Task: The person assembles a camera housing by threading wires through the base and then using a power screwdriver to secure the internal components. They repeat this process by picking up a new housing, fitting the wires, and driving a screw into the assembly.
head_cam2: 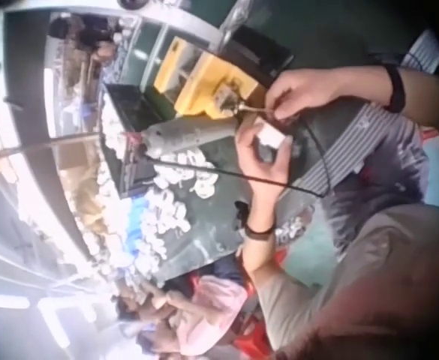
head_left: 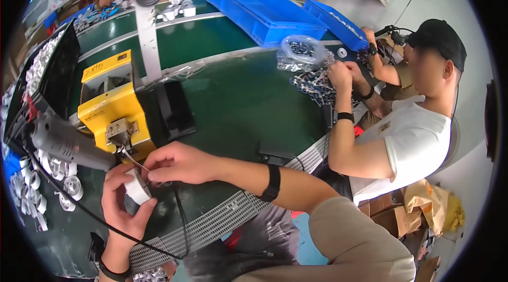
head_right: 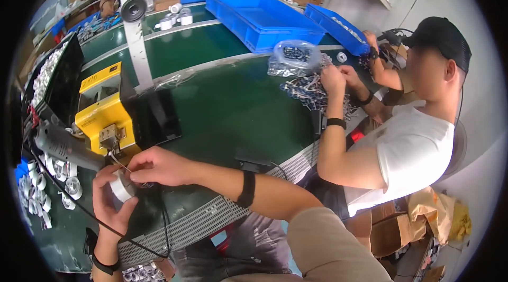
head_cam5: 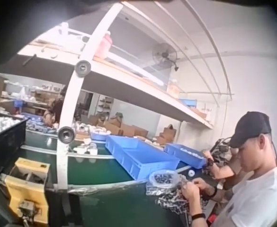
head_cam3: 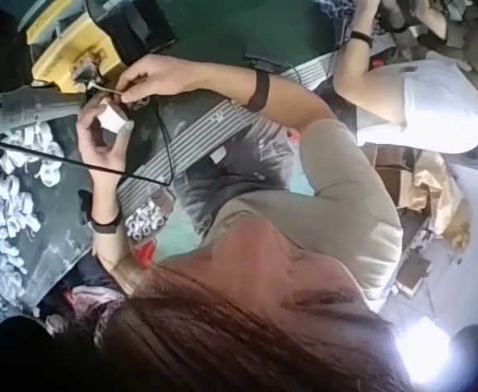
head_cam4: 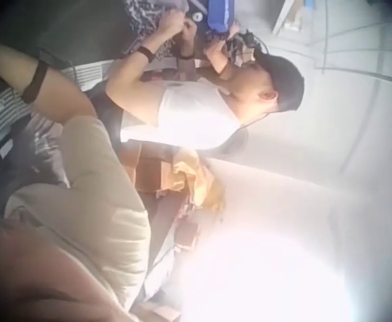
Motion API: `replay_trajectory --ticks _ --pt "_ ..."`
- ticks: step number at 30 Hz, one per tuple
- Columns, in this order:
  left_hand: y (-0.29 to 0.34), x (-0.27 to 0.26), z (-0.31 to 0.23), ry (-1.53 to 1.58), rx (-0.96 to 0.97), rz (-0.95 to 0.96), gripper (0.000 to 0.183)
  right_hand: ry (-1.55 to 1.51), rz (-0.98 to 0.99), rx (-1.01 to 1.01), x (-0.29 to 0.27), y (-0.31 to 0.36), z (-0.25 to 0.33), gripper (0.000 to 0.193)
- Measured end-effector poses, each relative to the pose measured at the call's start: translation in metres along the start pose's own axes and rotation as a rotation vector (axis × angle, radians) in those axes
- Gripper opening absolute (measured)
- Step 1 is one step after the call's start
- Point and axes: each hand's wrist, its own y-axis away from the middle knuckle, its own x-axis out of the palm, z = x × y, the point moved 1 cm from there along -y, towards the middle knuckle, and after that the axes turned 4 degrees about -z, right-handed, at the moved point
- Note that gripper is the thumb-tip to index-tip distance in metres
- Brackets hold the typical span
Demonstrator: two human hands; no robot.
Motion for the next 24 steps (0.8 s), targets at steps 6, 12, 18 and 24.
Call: replay_trajectory --ticks 6,12,18,24 --pt "-0.004 0.0 0.0 -0.02 0.044 0.038 0.037 0.16 -0.164 0.018 -0.005 0.007 -0.001 0.025" --pt "-0.003 -0.004 -0.002 0.598 -0.678 0.096 0.059 0.35 -0.02 -0.202 0.009 0.013 0.021 0.02" --pt "0.0 0.0 0.009 0.644 -0.848 0.025 0.062 0.774 -0.046 -0.381 0.025 0.015 0.018 0.012" --pt "-0.002 -0.001 0.01 0.667 -0.818 -0.005 0.063 0.916 -0.107 -0.491 0.04 0.013 0.015 0.012"
